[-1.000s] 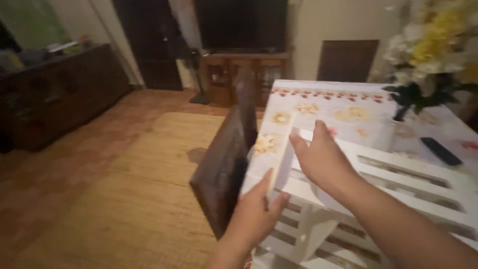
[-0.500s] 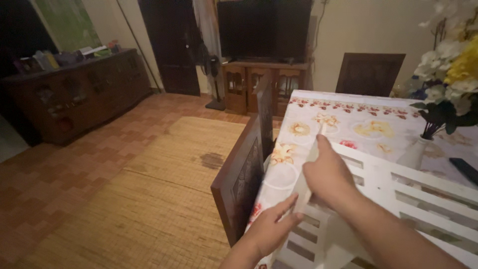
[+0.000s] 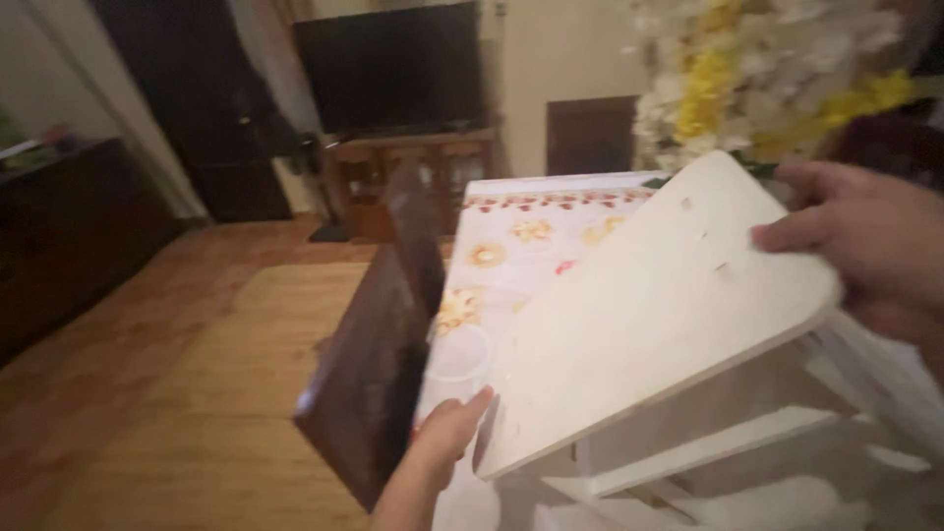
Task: The person assembles a white wooden storage unit on a dining table. They use a screwdriver to tighten screws into pre-drilled holes on the slatted panels, then flip the unit to attach a solid top panel.
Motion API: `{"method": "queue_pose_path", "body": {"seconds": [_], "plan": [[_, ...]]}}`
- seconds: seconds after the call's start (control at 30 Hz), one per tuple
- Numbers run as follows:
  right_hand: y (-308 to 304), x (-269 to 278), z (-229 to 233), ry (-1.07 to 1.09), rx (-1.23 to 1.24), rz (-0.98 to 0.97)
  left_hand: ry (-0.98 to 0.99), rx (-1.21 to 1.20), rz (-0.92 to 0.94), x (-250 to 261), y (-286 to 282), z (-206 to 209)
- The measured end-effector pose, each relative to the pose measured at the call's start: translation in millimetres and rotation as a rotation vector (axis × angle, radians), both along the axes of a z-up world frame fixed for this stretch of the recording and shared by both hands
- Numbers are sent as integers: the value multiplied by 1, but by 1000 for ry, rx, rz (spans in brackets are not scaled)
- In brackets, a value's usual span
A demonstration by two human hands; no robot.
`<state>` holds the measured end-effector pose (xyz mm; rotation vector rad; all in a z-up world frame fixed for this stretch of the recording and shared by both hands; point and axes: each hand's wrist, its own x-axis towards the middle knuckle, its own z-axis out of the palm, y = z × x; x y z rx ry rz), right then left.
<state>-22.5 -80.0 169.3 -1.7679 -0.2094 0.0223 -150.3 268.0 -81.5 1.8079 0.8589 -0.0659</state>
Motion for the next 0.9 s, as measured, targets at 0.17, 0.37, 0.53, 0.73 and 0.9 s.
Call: {"method": "queue_pose_path", "body": {"seconds": [0.17, 0.37, 0.53, 0.73, 0.9], "plan": [[-150, 141, -15, 257, -329, -98, -140, -662, -160, 17, -34, 33], [-308, 244, -55, 625, -546, -26, -396, -1168, -200, 45, -87, 62], [-360, 222, -78, 749, -491, -87, -452, -1137, -246, 74, -135, 80], [-327, 149, -70, 665, -228, -169, -557, -1020, -224, 80, -138, 120], [-254, 111, -56, 615, -182, -284, -608, -945, -309, 74, -76, 160]]}}
